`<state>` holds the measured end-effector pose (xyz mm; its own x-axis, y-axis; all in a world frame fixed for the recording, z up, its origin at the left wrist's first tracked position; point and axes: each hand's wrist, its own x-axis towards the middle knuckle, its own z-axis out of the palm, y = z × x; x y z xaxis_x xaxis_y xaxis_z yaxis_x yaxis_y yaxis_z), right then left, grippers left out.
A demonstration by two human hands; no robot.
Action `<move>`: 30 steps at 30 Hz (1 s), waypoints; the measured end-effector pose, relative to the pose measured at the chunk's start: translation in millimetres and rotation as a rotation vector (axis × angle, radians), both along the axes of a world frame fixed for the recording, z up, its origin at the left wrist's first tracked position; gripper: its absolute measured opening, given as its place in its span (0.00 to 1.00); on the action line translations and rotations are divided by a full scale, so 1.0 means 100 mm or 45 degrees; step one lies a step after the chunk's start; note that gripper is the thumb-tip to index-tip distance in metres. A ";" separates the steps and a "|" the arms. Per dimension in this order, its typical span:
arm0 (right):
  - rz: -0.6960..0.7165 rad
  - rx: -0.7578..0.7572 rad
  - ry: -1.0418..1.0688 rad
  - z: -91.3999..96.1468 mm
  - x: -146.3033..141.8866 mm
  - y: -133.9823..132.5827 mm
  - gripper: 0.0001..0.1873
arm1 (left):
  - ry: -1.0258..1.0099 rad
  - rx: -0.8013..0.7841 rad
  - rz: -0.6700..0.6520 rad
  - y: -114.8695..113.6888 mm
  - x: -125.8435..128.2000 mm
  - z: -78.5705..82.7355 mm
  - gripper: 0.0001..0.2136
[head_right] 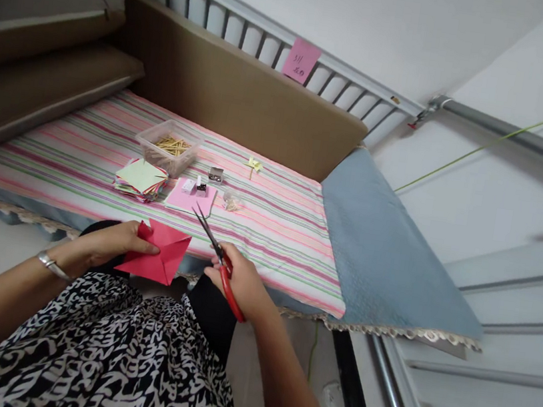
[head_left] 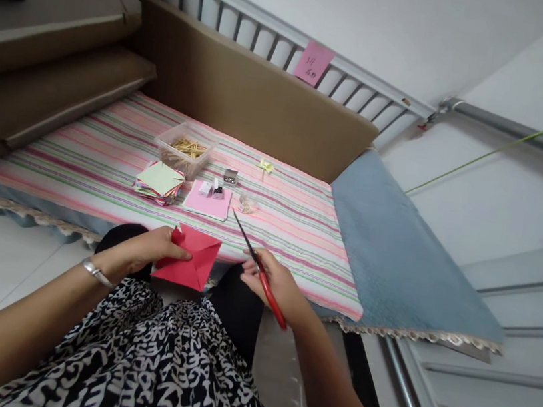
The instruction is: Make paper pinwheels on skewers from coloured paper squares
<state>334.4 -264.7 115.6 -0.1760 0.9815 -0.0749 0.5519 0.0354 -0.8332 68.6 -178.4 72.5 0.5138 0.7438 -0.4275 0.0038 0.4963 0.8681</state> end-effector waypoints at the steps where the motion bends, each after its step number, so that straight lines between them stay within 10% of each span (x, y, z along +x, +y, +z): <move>1: -0.036 0.040 0.049 -0.01 -0.07 0.07 0.21 | 0.020 0.031 -0.054 -0.02 0.03 0.00 0.08; 8: 0.131 -0.002 0.228 -0.21 -0.50 0.51 0.26 | 0.278 0.196 -0.231 -0.13 0.16 0.14 0.09; 13: 0.005 -0.065 0.411 -0.32 -0.57 0.59 0.23 | 0.007 -0.026 -0.175 -0.07 0.05 0.05 0.07; 22: -0.640 0.052 1.101 -0.48 -0.75 0.56 0.23 | -0.710 -0.204 0.374 -0.12 0.14 -0.13 0.12; 30: -0.604 0.058 1.095 -0.57 -1.02 0.49 0.20 | -0.426 -0.100 0.589 -0.21 0.34 -0.10 0.20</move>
<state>232.2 -215.9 58.5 0.2601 0.9633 -0.0661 -0.2772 0.0089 -0.9608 102.8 -199.6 62.6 0.2594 0.8960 -0.3604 -0.4975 0.4438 0.7454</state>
